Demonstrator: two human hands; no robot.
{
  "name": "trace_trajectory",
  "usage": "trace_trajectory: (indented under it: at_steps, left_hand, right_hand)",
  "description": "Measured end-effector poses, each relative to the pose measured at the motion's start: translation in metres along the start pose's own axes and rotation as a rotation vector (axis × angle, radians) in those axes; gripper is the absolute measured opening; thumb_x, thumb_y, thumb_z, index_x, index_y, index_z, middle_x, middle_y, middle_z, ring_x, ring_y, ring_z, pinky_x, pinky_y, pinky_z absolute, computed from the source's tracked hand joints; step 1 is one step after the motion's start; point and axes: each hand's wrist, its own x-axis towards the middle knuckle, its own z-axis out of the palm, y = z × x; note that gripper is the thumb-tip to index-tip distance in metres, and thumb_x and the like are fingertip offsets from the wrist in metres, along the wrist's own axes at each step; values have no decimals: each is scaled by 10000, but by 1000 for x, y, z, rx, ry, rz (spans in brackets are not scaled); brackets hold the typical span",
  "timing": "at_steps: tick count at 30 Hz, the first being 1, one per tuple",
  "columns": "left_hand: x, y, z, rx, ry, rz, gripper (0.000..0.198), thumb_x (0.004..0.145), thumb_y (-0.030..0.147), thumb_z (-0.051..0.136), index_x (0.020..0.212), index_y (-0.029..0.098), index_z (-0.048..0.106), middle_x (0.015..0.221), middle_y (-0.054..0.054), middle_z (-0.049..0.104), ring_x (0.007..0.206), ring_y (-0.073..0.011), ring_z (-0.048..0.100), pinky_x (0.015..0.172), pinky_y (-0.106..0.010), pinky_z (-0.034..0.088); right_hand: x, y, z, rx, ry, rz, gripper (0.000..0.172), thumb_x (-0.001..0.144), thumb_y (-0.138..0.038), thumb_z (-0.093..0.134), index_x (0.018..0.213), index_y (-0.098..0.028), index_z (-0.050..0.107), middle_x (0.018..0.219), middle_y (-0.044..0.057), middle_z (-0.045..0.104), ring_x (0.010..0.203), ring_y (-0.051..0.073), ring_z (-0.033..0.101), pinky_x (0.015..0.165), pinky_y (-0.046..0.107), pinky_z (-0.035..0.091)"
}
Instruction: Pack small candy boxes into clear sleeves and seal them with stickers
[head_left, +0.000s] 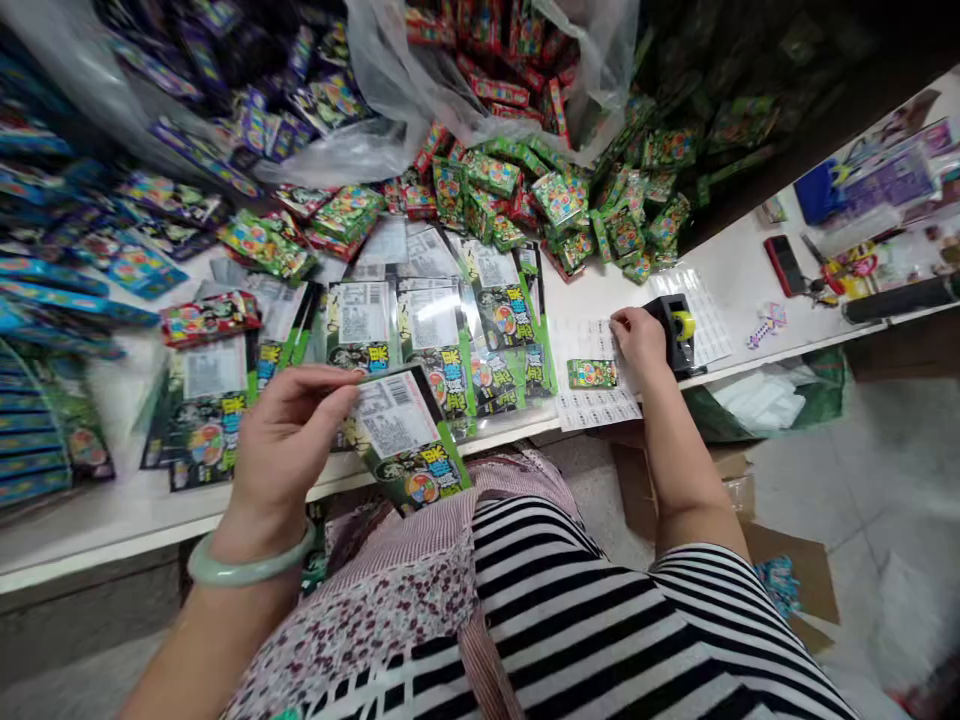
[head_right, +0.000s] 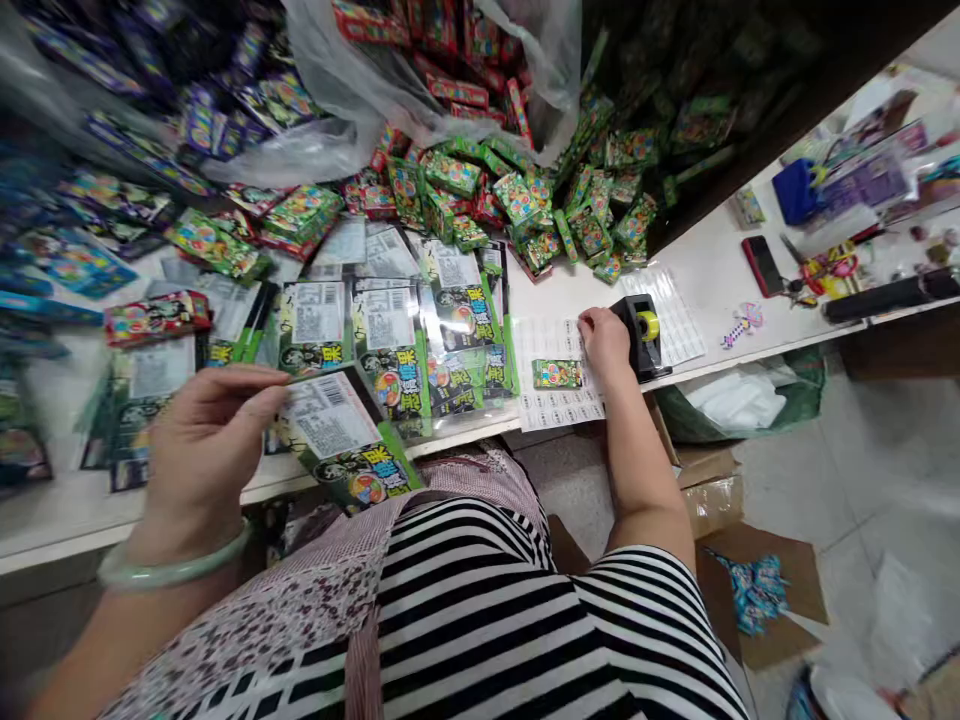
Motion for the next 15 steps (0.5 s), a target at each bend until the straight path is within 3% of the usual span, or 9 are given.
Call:
trace_trajectory:
  at_steps: [9, 15]
  left_hand:
    - [0, -5, -4, -3, -6, 14, 127, 706, 161, 759, 824, 207, 749, 853, -4, 756, 797, -94, 705, 687, -168, 551]
    - [-1, -6, -6, 2, -4, 16, 123, 726, 152, 753, 837, 204, 742, 874, -6, 758, 818, -100, 702, 695, -184, 545]
  right_hand:
    - [-10, -1, 2, -38, 37, -59, 239, 939, -275, 541, 974, -190, 762, 1092, 140, 718, 1043, 296, 549, 930, 411, 447]
    - [-14, 0, 2, 17, 28, -40, 237, 932, -256, 521, 972, -176, 740, 1032, 152, 733, 1003, 302, 566, 931, 433, 437]
